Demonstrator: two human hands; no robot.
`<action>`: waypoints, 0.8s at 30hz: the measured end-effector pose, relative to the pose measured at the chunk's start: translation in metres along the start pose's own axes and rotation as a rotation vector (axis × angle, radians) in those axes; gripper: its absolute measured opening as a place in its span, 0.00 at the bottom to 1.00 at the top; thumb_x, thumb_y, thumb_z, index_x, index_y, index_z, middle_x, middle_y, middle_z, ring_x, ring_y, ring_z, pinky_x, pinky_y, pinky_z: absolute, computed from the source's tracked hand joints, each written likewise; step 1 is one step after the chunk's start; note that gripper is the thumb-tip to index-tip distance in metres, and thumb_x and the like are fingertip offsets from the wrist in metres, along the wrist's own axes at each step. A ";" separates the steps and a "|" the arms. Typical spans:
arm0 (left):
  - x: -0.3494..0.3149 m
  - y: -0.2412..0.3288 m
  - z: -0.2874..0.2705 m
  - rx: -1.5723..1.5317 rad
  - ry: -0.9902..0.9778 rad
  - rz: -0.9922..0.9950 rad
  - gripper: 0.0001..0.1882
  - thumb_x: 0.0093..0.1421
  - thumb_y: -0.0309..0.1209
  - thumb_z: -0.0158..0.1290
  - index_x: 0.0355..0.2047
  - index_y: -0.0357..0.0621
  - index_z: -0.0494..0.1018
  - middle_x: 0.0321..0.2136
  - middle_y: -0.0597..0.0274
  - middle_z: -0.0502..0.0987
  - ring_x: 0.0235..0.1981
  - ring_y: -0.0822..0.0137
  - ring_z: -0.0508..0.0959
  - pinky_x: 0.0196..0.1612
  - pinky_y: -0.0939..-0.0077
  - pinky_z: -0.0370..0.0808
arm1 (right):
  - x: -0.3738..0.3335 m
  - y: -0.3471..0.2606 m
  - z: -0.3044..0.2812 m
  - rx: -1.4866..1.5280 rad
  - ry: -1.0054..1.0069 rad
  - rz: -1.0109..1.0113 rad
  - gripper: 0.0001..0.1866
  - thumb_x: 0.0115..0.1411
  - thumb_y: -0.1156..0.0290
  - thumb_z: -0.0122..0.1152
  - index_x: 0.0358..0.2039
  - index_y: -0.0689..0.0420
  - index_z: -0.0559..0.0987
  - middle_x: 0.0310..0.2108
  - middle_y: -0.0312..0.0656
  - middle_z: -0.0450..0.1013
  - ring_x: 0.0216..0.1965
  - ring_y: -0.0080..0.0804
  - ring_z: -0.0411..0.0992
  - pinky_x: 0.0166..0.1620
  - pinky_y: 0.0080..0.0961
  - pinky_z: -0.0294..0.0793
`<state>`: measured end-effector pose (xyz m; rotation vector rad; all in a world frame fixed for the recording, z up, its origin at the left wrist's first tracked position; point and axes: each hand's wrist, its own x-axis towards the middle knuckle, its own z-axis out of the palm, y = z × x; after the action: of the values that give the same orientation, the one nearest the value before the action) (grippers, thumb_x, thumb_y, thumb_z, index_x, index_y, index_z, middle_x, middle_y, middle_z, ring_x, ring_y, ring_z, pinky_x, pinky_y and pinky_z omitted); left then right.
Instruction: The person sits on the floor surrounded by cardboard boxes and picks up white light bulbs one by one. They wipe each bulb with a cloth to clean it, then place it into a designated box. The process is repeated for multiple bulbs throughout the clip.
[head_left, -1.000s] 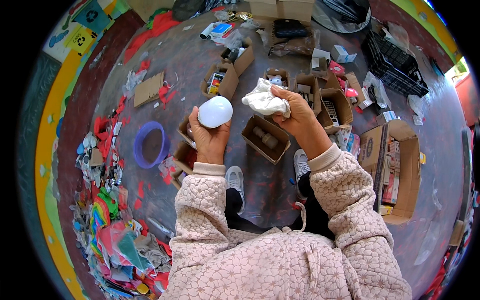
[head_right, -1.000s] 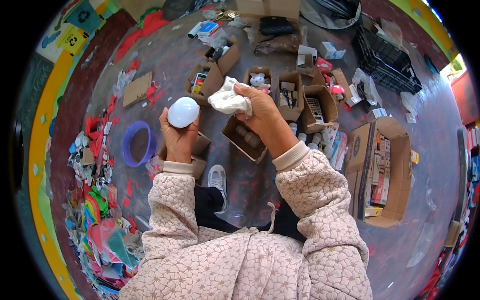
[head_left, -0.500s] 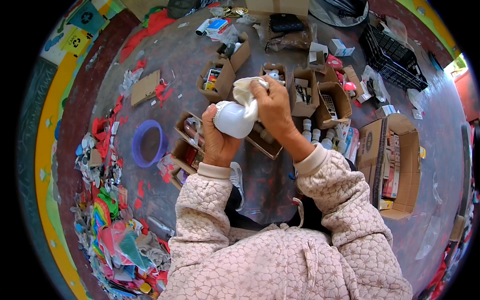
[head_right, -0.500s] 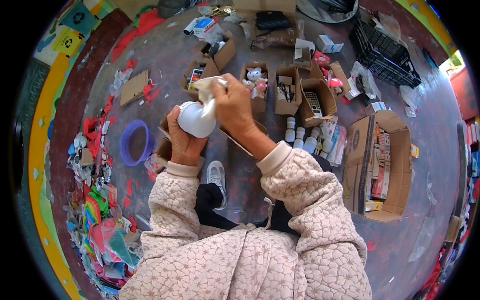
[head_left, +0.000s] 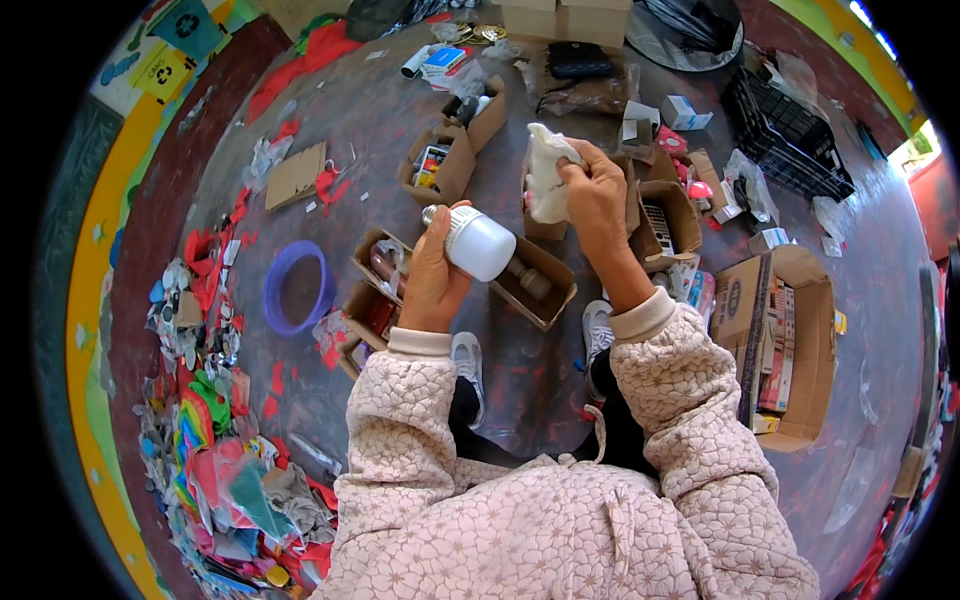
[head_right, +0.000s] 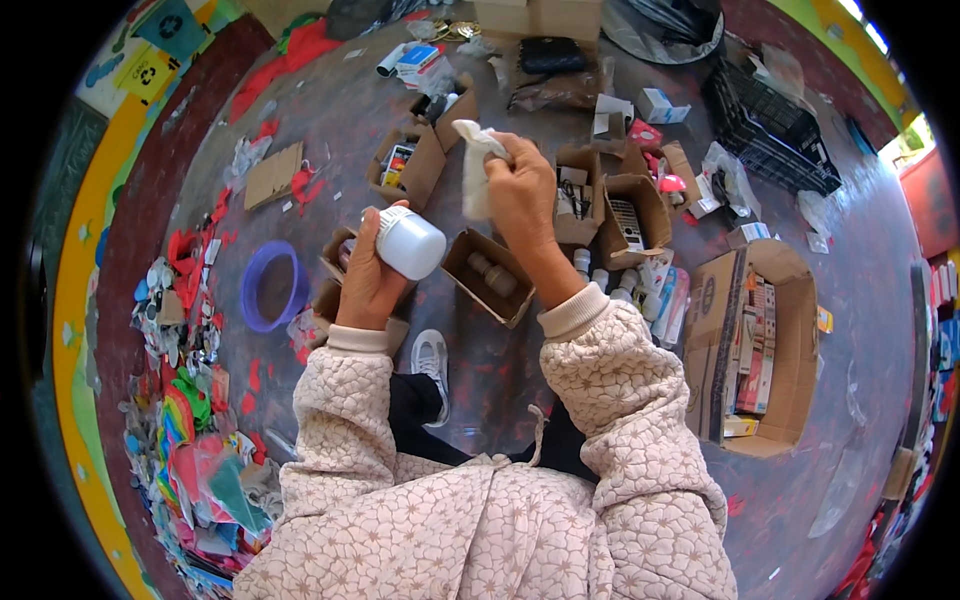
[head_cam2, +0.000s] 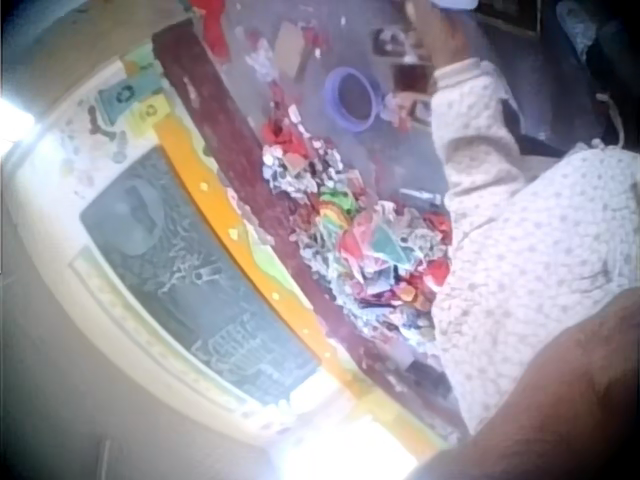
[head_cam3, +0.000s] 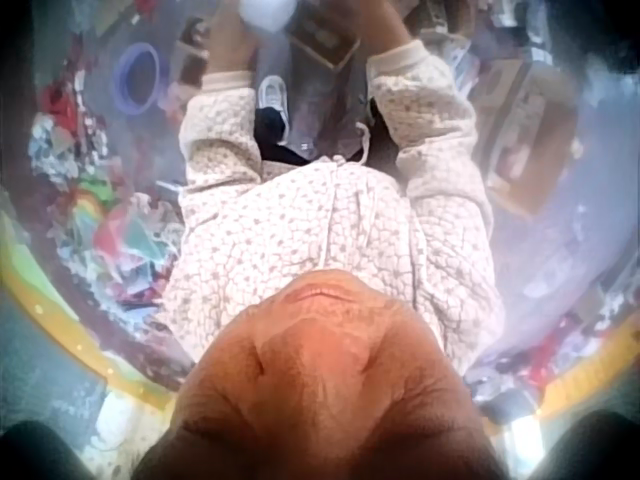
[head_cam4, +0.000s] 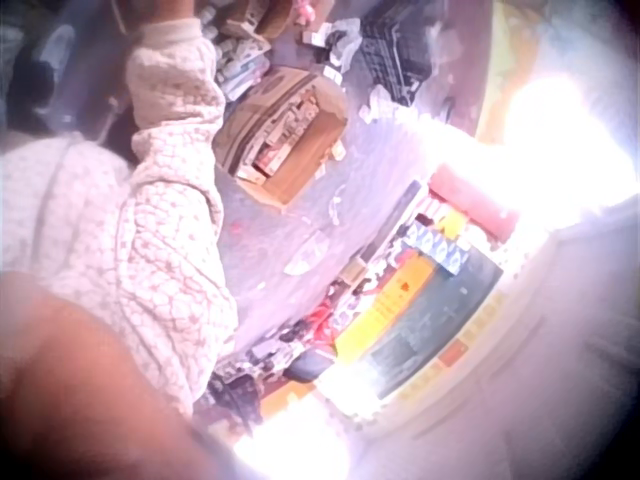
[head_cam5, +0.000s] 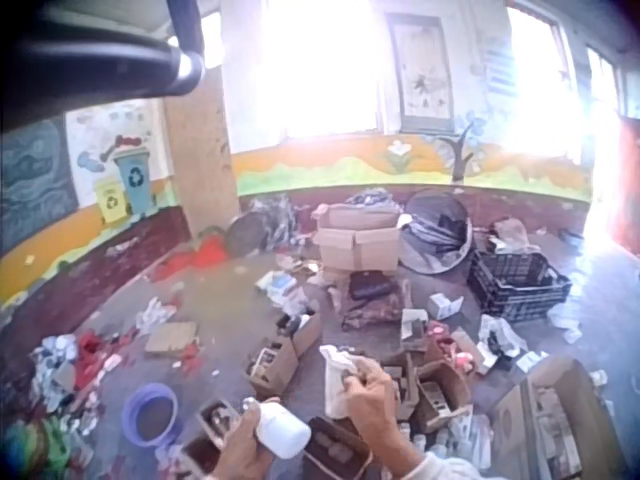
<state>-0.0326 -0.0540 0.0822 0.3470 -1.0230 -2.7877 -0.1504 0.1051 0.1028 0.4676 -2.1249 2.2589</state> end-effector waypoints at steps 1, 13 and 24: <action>0.001 -0.002 -0.001 -0.007 0.018 0.000 0.23 0.59 0.42 0.49 0.48 0.39 0.65 0.38 0.61 0.73 0.41 0.67 0.74 0.47 0.70 0.72 | -0.012 -0.016 0.006 -0.359 0.060 -0.345 0.13 0.53 0.78 0.53 0.40 0.61 0.75 0.38 0.43 0.74 0.39 0.32 0.72 0.44 0.23 0.70; -0.003 0.007 0.009 -0.103 0.067 0.140 0.21 0.64 0.48 0.35 0.37 0.43 0.69 0.34 0.59 0.75 0.34 0.65 0.76 0.41 0.71 0.73 | -0.058 -0.014 0.049 -0.122 -0.238 -0.393 0.06 0.52 0.75 0.56 0.32 0.58 0.77 0.35 0.41 0.74 0.35 0.35 0.74 0.39 0.25 0.73; 0.005 0.011 -0.003 0.159 0.049 0.349 0.26 0.65 0.49 0.29 0.43 0.40 0.66 0.40 0.54 0.73 0.42 0.62 0.73 0.49 0.69 0.68 | -0.057 -0.010 0.040 0.511 -0.627 0.724 0.27 0.52 0.54 0.61 0.42 0.65 0.72 0.31 0.42 0.73 0.28 0.29 0.73 0.27 0.24 0.74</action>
<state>-0.0361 -0.0648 0.0865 0.2272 -1.1703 -2.3862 -0.0849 0.0777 0.1013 0.5209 -2.1694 3.5016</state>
